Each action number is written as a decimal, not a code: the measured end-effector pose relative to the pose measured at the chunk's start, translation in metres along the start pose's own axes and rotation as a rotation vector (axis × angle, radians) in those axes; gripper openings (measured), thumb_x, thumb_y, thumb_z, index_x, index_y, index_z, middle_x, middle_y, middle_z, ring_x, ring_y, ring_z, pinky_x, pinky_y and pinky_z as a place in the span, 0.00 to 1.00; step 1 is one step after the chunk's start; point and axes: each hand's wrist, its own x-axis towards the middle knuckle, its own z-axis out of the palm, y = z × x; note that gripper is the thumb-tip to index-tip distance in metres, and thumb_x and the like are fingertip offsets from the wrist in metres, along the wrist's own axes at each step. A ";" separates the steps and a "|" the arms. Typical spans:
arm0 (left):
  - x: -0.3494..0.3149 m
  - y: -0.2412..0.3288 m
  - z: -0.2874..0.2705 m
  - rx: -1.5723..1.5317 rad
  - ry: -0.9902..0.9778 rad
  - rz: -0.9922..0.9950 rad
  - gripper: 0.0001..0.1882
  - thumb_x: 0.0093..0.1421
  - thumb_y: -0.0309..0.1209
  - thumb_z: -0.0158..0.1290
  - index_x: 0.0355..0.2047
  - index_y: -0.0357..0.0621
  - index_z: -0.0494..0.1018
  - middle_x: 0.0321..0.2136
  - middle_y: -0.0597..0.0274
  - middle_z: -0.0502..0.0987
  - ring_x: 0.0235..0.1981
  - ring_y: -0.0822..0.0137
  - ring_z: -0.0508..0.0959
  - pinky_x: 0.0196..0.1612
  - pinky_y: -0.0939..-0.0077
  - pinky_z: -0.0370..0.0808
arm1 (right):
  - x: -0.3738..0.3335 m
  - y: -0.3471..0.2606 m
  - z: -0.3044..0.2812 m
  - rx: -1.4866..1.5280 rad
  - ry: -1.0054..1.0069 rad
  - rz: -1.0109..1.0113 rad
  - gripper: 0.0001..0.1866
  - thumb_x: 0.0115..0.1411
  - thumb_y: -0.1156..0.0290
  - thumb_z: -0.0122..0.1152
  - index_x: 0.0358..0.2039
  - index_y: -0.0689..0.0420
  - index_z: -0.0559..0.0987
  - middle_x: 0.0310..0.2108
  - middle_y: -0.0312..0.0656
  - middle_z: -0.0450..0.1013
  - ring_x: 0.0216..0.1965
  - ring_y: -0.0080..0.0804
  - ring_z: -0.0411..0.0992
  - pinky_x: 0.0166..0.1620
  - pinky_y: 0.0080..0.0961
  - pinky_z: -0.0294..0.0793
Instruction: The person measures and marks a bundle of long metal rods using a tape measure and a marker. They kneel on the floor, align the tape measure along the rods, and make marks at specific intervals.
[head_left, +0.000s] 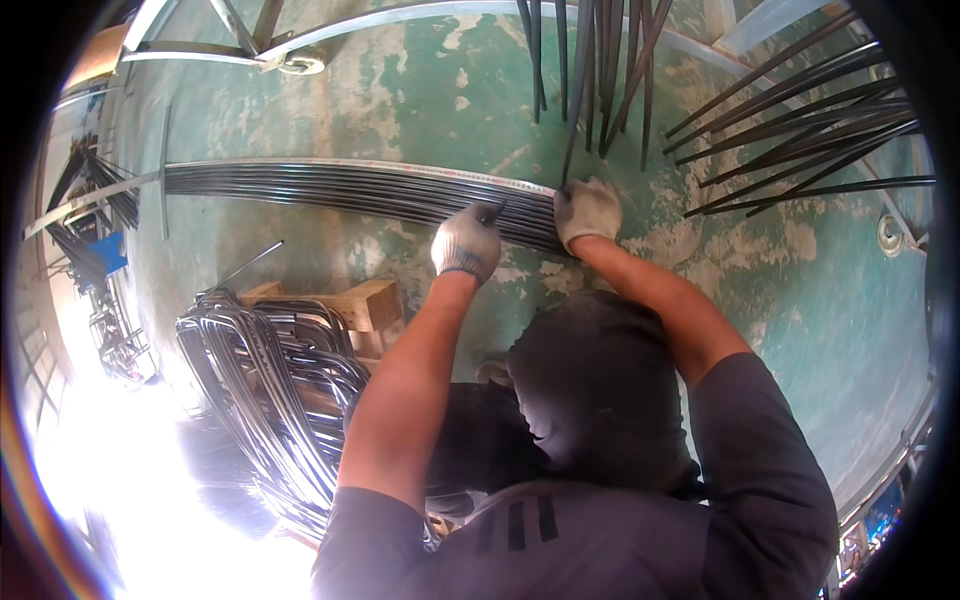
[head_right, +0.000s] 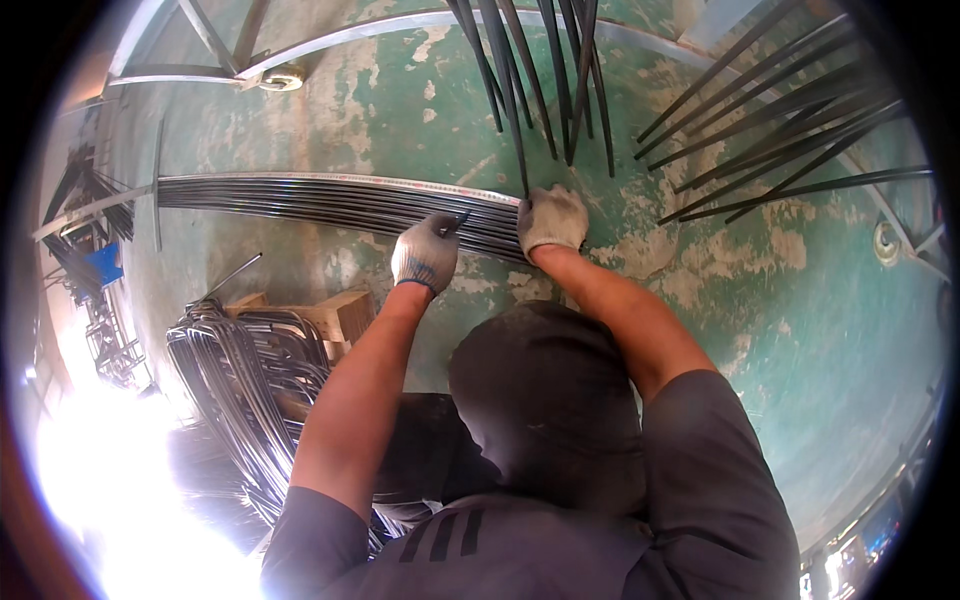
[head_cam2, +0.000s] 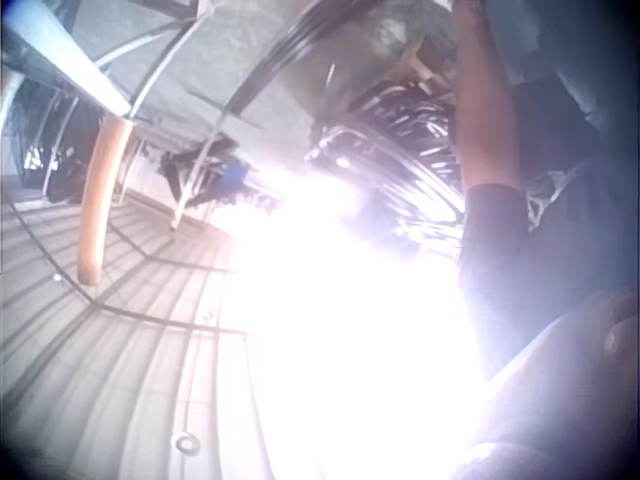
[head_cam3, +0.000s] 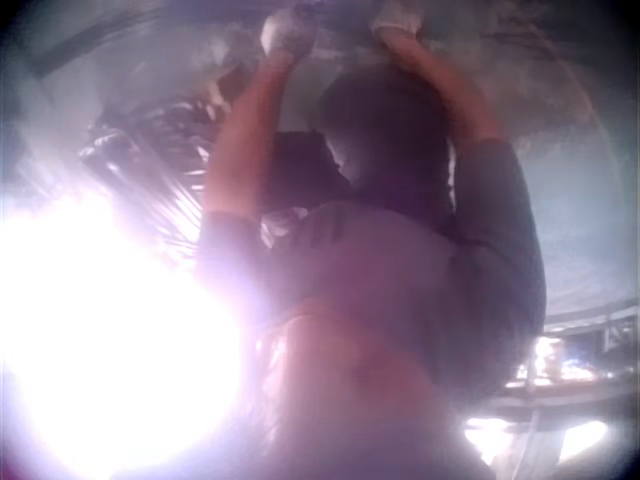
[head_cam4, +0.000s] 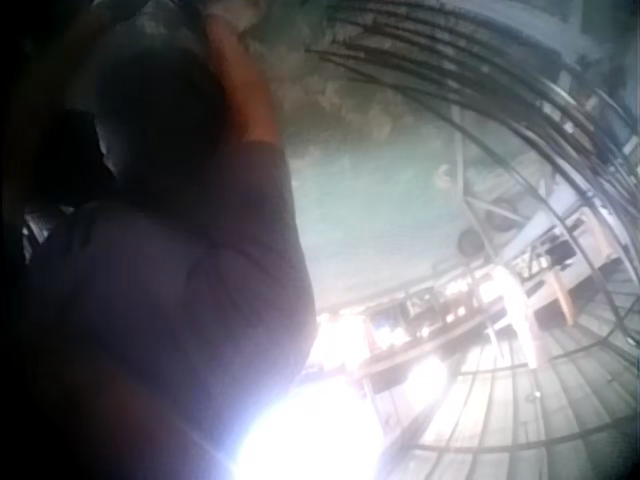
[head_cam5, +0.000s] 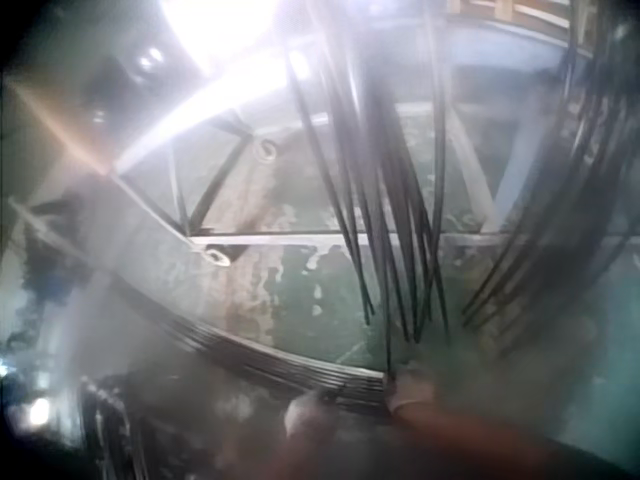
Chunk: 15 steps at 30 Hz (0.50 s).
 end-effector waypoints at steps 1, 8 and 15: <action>0.002 -0.001 0.002 0.003 -0.004 0.007 0.13 0.69 0.39 0.59 0.50 0.56 0.89 0.43 0.50 0.89 0.48 0.46 0.88 0.54 0.55 0.83 | 0.000 0.000 0.000 -0.003 0.003 -0.001 0.14 0.64 0.56 0.66 0.36 0.52 0.90 0.40 0.50 0.83 0.48 0.55 0.80 0.56 0.50 0.78; 0.002 0.002 0.001 -0.016 -0.011 0.012 0.13 0.69 0.38 0.60 0.50 0.57 0.88 0.43 0.51 0.89 0.48 0.46 0.88 0.54 0.55 0.83 | -0.001 0.001 0.003 -0.005 0.022 0.007 0.14 0.64 0.55 0.67 0.35 0.52 0.90 0.40 0.51 0.83 0.47 0.55 0.80 0.53 0.51 0.79; 0.001 -0.003 0.000 -0.020 -0.020 -0.024 0.13 0.68 0.38 0.61 0.50 0.55 0.88 0.44 0.50 0.89 0.47 0.46 0.88 0.53 0.55 0.84 | 0.000 0.001 0.007 -0.022 0.020 0.000 0.14 0.65 0.55 0.66 0.35 0.52 0.90 0.40 0.50 0.83 0.47 0.55 0.80 0.54 0.50 0.80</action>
